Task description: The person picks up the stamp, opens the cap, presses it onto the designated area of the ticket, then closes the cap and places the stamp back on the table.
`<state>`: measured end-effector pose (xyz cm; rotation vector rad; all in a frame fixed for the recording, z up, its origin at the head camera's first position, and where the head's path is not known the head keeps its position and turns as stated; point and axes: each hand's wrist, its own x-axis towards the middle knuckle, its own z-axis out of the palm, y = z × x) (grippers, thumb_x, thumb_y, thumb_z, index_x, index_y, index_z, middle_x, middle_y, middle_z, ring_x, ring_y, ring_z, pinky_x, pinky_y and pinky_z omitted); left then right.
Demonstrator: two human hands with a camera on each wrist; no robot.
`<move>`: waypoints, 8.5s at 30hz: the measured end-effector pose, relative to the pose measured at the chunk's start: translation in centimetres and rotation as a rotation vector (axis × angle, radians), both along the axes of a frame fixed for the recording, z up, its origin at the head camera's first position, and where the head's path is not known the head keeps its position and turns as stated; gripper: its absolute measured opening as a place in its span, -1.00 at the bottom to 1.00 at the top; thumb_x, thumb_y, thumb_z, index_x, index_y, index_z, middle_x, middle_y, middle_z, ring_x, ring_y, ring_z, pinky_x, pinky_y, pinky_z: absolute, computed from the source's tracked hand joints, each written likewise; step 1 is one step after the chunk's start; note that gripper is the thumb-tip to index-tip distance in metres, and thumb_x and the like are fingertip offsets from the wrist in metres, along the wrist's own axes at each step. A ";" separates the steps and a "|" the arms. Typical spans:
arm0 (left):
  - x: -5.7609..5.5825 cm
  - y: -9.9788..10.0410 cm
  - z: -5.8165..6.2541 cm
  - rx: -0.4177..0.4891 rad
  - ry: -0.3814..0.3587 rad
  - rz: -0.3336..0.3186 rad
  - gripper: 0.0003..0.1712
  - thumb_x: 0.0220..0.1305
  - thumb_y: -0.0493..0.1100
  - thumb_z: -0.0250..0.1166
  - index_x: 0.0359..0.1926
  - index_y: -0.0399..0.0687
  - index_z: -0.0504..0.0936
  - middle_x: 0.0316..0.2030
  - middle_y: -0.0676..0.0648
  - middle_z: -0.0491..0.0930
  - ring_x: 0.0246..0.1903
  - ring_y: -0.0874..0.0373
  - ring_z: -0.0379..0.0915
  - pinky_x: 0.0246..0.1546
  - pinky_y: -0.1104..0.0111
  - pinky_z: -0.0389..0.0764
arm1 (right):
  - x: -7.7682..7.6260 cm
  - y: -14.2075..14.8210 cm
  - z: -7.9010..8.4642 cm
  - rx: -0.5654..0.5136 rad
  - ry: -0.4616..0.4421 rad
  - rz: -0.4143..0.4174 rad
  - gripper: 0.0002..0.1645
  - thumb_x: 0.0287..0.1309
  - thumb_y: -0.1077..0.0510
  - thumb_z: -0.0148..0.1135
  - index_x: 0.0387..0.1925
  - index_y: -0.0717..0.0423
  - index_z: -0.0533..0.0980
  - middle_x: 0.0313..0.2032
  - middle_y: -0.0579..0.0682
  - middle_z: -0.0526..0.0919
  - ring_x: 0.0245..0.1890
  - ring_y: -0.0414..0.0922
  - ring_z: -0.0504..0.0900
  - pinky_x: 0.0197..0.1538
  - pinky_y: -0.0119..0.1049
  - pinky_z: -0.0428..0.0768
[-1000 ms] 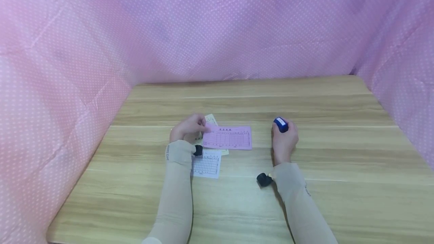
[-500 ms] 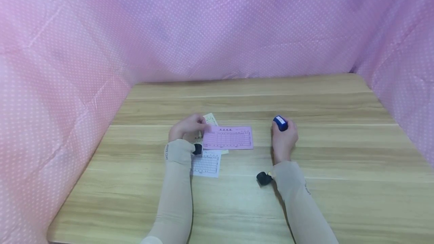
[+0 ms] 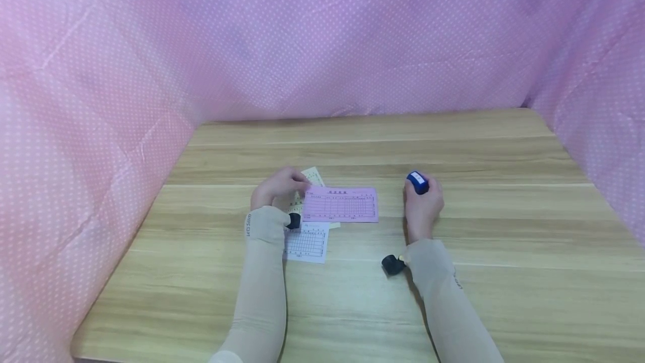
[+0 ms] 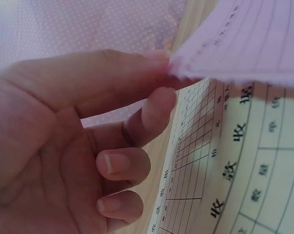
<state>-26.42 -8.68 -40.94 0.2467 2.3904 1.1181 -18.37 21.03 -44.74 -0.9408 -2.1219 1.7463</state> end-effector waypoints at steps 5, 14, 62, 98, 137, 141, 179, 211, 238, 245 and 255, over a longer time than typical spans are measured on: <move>0.0 0.0 0.1 -0.052 0.047 -0.013 -0.75 0.29 -0.19 0.27 -0.02 -0.07 0.67 -0.12 -0.07 0.55 -0.06 0.05 0.39 0.00 0.23 0.39 | -0.1 0.1 0.0 0.001 0.003 0.002 -0.41 0.33 -0.06 0.11 0.33 -0.01 0.31 0.43 -0.02 0.25 0.45 -0.03 0.21 0.44 -0.03 0.26; -0.3 0.3 0.0 0.006 0.102 -0.065 -0.66 0.28 -0.20 0.28 0.08 -0.05 0.61 -0.20 -0.10 0.50 -0.17 0.07 0.33 -0.15 0.31 0.34 | -0.1 0.1 -0.1 0.002 -0.006 0.006 -0.41 0.34 -0.08 0.10 0.33 -0.06 0.31 0.44 -0.05 0.24 0.46 -0.05 0.18 0.44 -0.03 0.26; -0.7 5.2 -0.9 0.126 0.235 -0.251 -0.78 0.32 -0.20 0.25 -0.03 -0.04 0.65 -0.19 0.00 0.66 -0.15 0.18 0.50 -0.04 0.36 0.47 | -0.5 -1.0 -0.5 -0.001 0.228 0.357 -0.40 0.15 0.08 0.36 0.19 0.21 0.45 0.25 0.14 0.48 0.27 -0.06 0.45 0.36 -0.22 0.39; 0.1 9.0 -0.5 0.072 0.214 -0.470 -0.53 0.26 -0.14 0.32 0.18 -0.07 0.53 0.08 -0.01 0.61 0.01 0.19 0.53 0.06 0.44 0.51 | -0.2 -1.0 -0.3 0.051 0.173 0.545 -0.37 0.14 -0.11 0.33 0.16 0.10 0.47 0.21 0.05 0.48 0.27 -0.05 0.42 0.32 -0.16 0.43; 0.3 10.4 -0.9 0.150 0.356 -0.489 -0.83 0.21 -0.14 0.37 -0.18 -0.07 0.68 -0.30 0.05 0.66 -0.20 0.30 0.54 -0.07 0.53 0.51 | 0.0 -1.3 -0.4 -0.011 0.306 0.523 -0.57 0.05 0.02 0.44 -0.05 0.08 0.59 -0.08 -0.32 0.58 0.00 -0.34 0.53 0.02 -0.62 0.53; 0.3 10.3 -1.0 0.152 0.380 -0.495 -0.87 0.22 -0.14 0.36 -0.23 -0.06 0.68 -0.34 0.05 0.65 -0.25 0.29 0.52 -0.10 0.52 0.51 | 0.0 -1.4 -0.3 -0.011 0.312 0.520 -0.58 0.04 0.05 0.45 -0.07 0.10 0.59 -0.10 -0.32 0.59 0.00 -0.33 0.54 0.04 -0.61 0.52; 0.1 9.7 -0.9 0.158 0.311 -0.456 -0.73 0.21 -0.14 0.37 -0.06 -0.08 0.68 -0.15 0.02 0.69 -0.13 0.28 0.55 -0.03 0.51 0.51 | -0.2 -1.2 -0.4 -0.030 0.305 0.499 -0.61 0.05 0.00 0.44 -0.09 0.05 0.60 -0.14 -0.33 0.60 -0.07 -0.36 0.58 -0.06 -0.61 0.57; -0.4 7.4 -0.8 0.180 0.276 -0.354 -0.70 0.18 -0.15 0.39 -0.03 -0.01 0.65 -0.07 0.03 0.66 -0.07 0.25 0.53 0.10 0.38 0.50 | -0.1 -1.3 -0.1 -0.171 0.305 0.435 -0.74 0.03 0.08 0.46 -0.21 -0.12 0.59 -0.23 -0.34 0.67 -0.17 -0.38 0.63 -0.15 -0.61 0.59; -0.6 1.5 -0.9 0.321 0.116 -0.093 -0.69 0.18 -0.18 0.39 -0.03 0.04 0.64 -0.07 0.00 0.63 -0.05 0.11 0.52 0.14 0.22 0.41 | 0.0 -1.2 0.1 -0.133 0.253 0.436 -0.64 0.04 -0.01 0.45 -0.11 -0.08 0.58 -0.14 -0.32 0.61 -0.10 -0.33 0.58 -0.12 -0.61 0.58; -0.3 -1.6 -0.9 0.344 0.132 -0.023 -0.67 0.20 -0.18 0.36 0.01 0.02 0.61 -0.04 -0.02 0.61 -0.04 0.06 0.52 0.17 0.14 0.39 | 0.0 -1.3 0.2 -0.107 0.218 0.435 -0.61 0.04 -0.05 0.44 -0.08 -0.11 0.57 -0.11 -0.31 0.58 -0.08 -0.32 0.56 -0.11 -0.62 0.58; 0.5 -4.2 -0.8 0.405 0.083 0.106 -0.70 0.20 -0.23 0.35 -0.03 0.03 0.64 -0.01 -0.02 0.65 0.08 0.05 0.47 0.30 0.08 0.21 | 0.0 -1.4 0.2 -0.110 0.215 0.428 -0.60 0.03 -0.05 0.44 -0.08 -0.10 0.57 -0.10 -0.30 0.59 -0.07 -0.32 0.55 -0.11 -0.63 0.57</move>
